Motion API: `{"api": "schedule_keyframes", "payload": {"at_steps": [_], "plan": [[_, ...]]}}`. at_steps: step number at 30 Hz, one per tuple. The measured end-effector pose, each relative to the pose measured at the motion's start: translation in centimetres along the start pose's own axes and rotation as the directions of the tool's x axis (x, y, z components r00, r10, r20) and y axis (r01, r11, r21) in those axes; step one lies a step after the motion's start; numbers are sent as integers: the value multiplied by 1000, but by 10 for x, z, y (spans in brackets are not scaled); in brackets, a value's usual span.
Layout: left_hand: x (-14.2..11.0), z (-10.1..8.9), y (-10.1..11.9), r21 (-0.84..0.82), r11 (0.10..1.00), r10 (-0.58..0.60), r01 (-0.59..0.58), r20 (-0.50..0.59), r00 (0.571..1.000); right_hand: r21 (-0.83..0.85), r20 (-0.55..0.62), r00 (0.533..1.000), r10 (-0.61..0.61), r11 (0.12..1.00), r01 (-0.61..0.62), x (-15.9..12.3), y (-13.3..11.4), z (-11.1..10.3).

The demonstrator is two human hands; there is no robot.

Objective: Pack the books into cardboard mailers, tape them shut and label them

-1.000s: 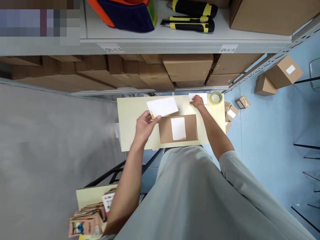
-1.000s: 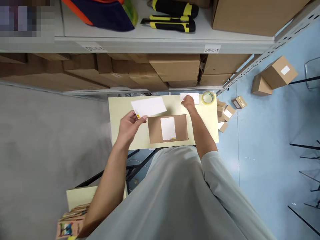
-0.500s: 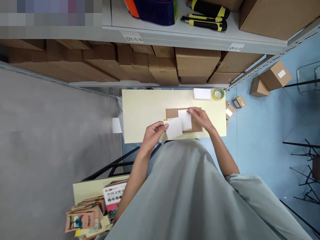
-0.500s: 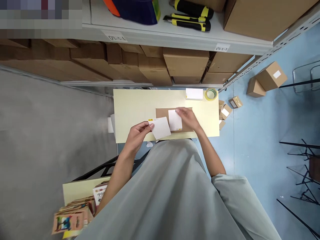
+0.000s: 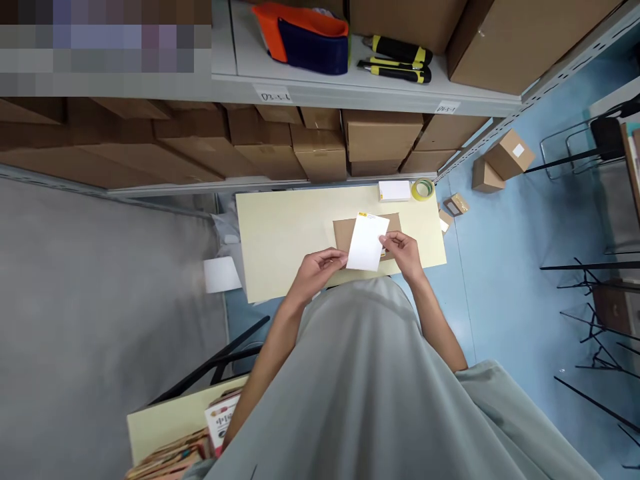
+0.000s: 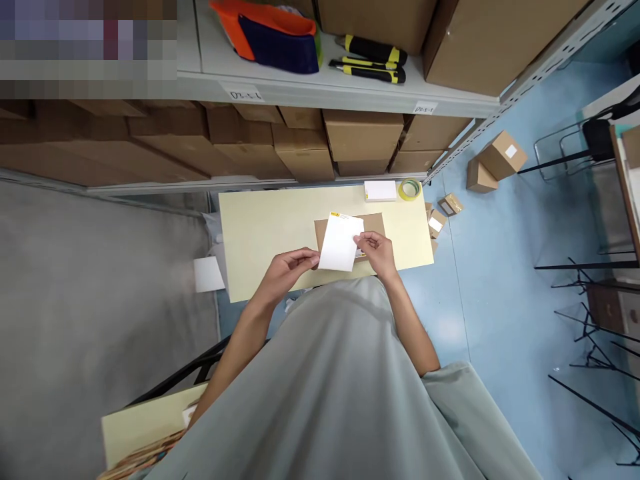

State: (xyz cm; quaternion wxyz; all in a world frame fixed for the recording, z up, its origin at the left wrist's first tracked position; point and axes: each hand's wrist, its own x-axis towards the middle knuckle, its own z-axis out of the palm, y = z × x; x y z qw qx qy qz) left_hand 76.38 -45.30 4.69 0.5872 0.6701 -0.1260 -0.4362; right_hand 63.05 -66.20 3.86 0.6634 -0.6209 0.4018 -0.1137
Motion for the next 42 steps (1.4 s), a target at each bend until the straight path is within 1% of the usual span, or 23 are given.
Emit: {"api": "schedule_keyframes", "payload": {"at_steps": [2, 6, 11, 15, 18, 22, 27, 35, 39, 40, 42], "plan": [[-9, -4, 1, 16, 1000, 18, -18, 23, 1000, 11, -23, 1000, -8, 1000, 8, -4, -4, -1], [-22, -8, 0, 54, 998, 41, -43, 36, 999, 2, -6, 1000, -22, 1000, 22, -12, -10, 0], [-30, -11, -2, 94, 993, 71, -75, 53, 996, -32, 15, 999, -36, 999, 36, -20, -17, 5], [-36, -15, -4, 98, 987, 122, -126, 43, 992, -25, 26, 998, -65, 998, 66, -23, -22, 12], [-41, -19, -5, 103, 981, 164, -167, 41, 986, -24, 24, 998, -59, 998, 60, -25, -24, 19], [-45, -27, -5, 103, 971, 213, -218, 61, 975, 2, 23, 999, -42, 999, 42, -31, -25, 28], [-48, -36, -4, 100, 968, 225, -232, 78, 971, 39, 25, 999, -42, 998, 41, -37, -24, 36], [-45, -40, 2, 111, 960, 248, -256, 80, 965, 20, 25, 998, -50, 999, 50, -31, -21, 42], [-43, -39, 8, 114, 952, 276, -285, 88, 957, -36, 18, 999, -39, 999, 40, -25, -14, 45], [-42, -38, 9, 120, 948, 286, -295, 87, 954, -80, -10, 999, -51, 995, 50, -25, -13, 46], [-40, -37, 11, 142, 939, 304, -313, 82, 949, -216, -82, 988, -135, 970, 114, -29, -13, 47]]}}
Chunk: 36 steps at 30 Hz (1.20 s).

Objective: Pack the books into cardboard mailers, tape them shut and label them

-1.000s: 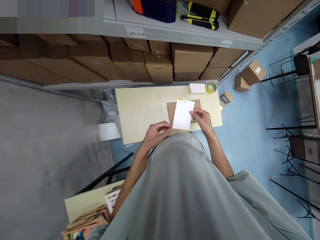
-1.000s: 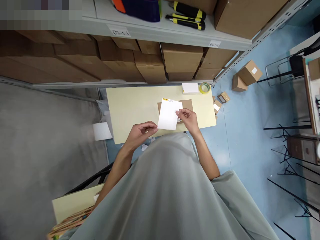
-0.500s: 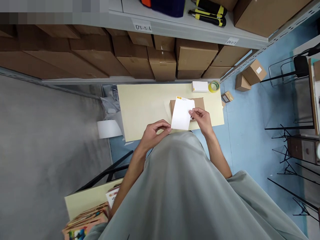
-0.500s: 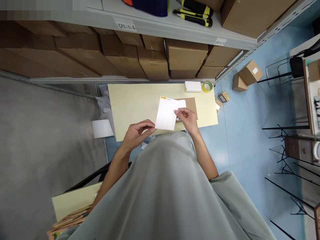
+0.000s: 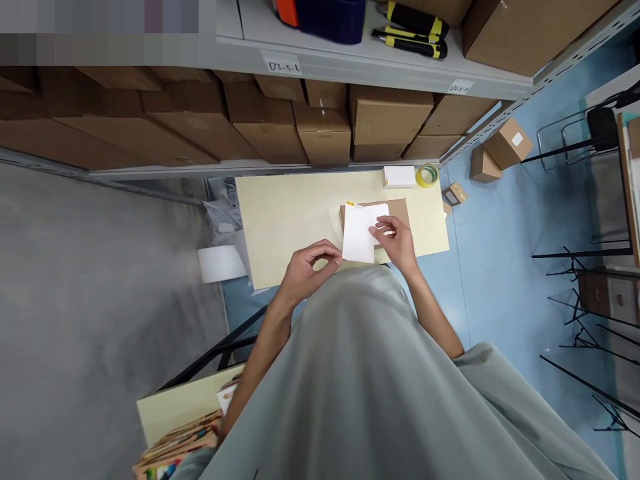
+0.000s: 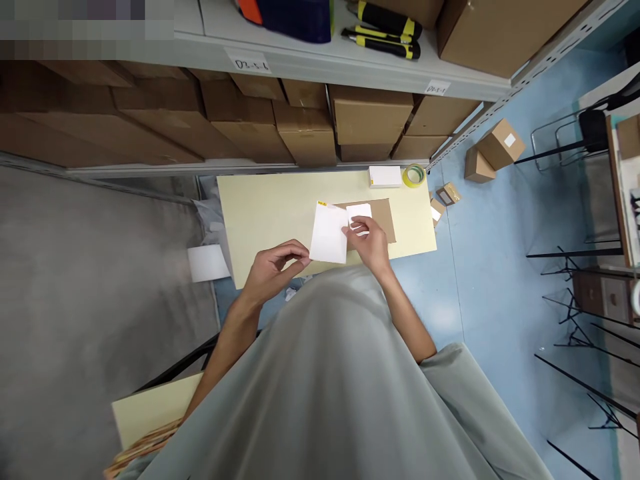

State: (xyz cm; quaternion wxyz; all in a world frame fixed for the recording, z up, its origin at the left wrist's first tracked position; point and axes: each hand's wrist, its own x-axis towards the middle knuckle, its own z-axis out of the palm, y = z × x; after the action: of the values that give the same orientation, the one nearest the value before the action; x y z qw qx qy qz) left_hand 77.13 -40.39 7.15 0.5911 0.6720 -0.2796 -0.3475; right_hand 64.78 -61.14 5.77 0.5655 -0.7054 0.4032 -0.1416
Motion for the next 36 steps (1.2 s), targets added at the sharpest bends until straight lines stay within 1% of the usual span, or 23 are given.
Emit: {"api": "schedule_keyframes", "payload": {"at_steps": [1, 2, 4, 6, 7, 10, 15, 18, 20, 24, 28, 32, 36], "plan": [[1, 1, 1, 17, 1000, 7, -7, -5, 1000, -67, -21, 998, -58, 996, 57, -4, -2, 0], [3, 1, 1, 39, 999, 14, -14, -9, 1000, -114, -2, 993, -120, 986, 118, -9, -6, -1], [5, 3, 4, 87, 996, 28, -27, -13, 1000, -117, 133, 969, -207, 968, 223, -21, -14, -3], [6, 4, 7, 134, 990, 42, -41, -10, 999, -63, 276, 930, -241, 962, 267, -35, -23, -4], [6, 5, 9, 154, 987, 49, -47, -3, 999, -52, 311, 917, -250, 959, 279, -41, -26, -4], [4, 8, 14, 203, 976, 72, -74, 19, 997, -106, 306, 912, -274, 942, 319, -54, -31, -1], [-3, 11, 14, 240, 964, 116, -119, 27, 993, -235, 262, 915, -306, 900, 368, -62, -30, 6], [-7, 12, 12, 230, 964, 133, -136, 29, 991, -280, 245, 928, -280, 896, 345, -65, -28, 8], [-10, 12, 11, 206, 968, 140, -145, 36, 989, -270, 236, 939, -249, 912, 310, -67, -28, 8], [-13, 10, 6, 170, 980, 104, -107, 26, 994, -144, 205, 965, -162, 971, 194, -67, -27, 6], [-14, 2, -2, 142, 989, 40, -33, -40, 998, -27, 138, 988, -76, 996, 80, -61, -24, -1], [-13, -9, -15, 149, 988, -14, 34, -131, 991, -33, 44, 999, -9, 999, 11, -54, -20, -11], [-15, -24, -31, 154, 984, -47, 84, -229, 972, -35, 10, 1000, 7, 999, -6, -49, -16, -22]]}}
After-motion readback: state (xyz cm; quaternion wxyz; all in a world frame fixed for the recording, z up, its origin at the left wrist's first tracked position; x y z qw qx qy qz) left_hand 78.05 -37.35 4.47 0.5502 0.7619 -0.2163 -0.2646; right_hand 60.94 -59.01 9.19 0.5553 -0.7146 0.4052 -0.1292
